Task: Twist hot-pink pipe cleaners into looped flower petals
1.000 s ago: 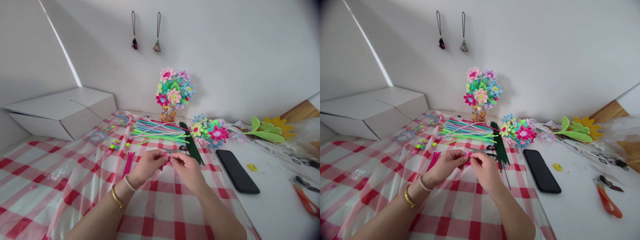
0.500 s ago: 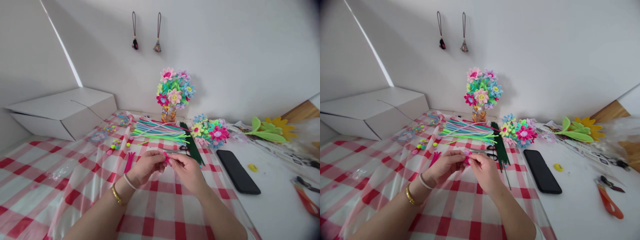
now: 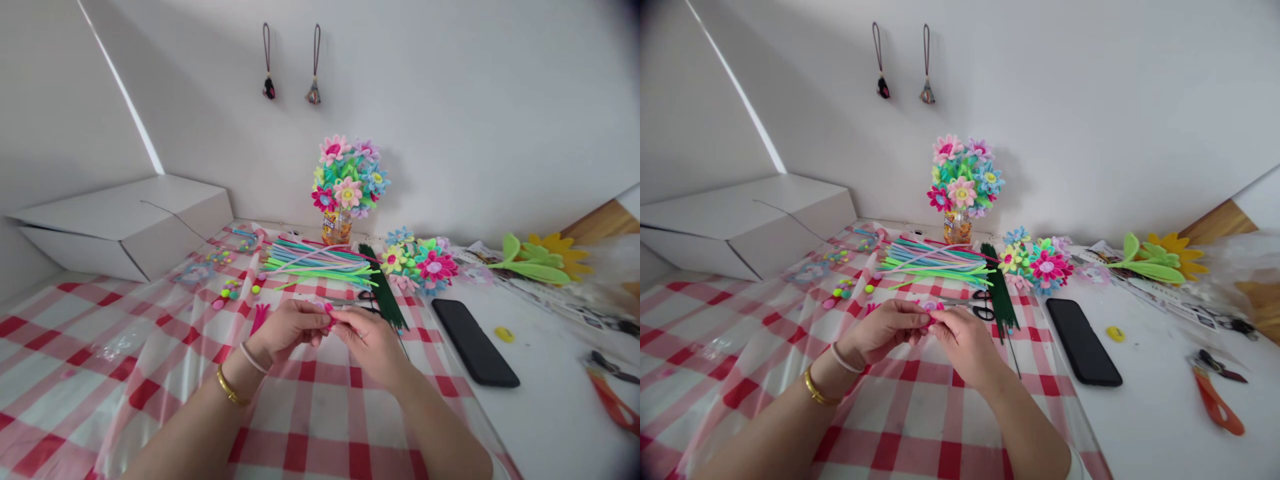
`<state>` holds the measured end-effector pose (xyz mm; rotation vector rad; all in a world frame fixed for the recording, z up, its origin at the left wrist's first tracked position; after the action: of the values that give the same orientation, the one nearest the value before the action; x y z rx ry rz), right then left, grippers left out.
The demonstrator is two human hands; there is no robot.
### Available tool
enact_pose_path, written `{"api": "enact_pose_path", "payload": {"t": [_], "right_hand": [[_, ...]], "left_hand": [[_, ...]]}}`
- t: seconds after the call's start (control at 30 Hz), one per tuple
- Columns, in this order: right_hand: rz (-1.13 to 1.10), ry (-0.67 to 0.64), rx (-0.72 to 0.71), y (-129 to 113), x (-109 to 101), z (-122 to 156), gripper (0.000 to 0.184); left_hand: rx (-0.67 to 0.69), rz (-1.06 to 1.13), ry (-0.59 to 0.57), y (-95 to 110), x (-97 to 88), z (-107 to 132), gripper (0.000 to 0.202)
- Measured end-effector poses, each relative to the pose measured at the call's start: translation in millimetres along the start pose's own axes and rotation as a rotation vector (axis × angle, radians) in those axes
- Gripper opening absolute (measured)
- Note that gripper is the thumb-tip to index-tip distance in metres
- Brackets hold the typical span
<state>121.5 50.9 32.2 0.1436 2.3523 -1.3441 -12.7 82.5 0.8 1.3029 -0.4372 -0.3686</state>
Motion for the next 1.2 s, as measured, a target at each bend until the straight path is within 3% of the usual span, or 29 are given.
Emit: {"api": "enact_pose_path", "payload": {"t": [0.23, 0.6, 0.87, 1.2], "right_hand": [[0.166, -0.025, -0.089, -4, 0, 3, 0.027], [0.244, -0.007, -0.179, -2, 2, 4, 0.024], [0.292, 0.027, -0.249, -7, 1, 1, 0.02], [0.461, -0.075, -0.313, -11, 6, -1, 0.014]], "left_hand": [[0.007, 0.007, -0.023, 1, 1.1, 1, 0.019], [-0.048, -0.03, -0.068, -1, -0.6, 1, 0.018], [-0.006, 0.032, -0.039, 1, 1.3, 1, 0.016], [-0.004, 0.051, -0.046, 2, 0.8, 2, 0.01]]}}
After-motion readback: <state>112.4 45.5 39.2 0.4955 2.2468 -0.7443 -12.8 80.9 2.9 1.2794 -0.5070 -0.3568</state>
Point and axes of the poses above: each hand's wrist, its own z-axis away from the middle knuckle, its own x-axis out of the palm, y = z × x, the point moved 5 cm from there along -z, towards the middle knuckle, and after that the axes turned 14 degrees about -z, right-handed, at the moved point
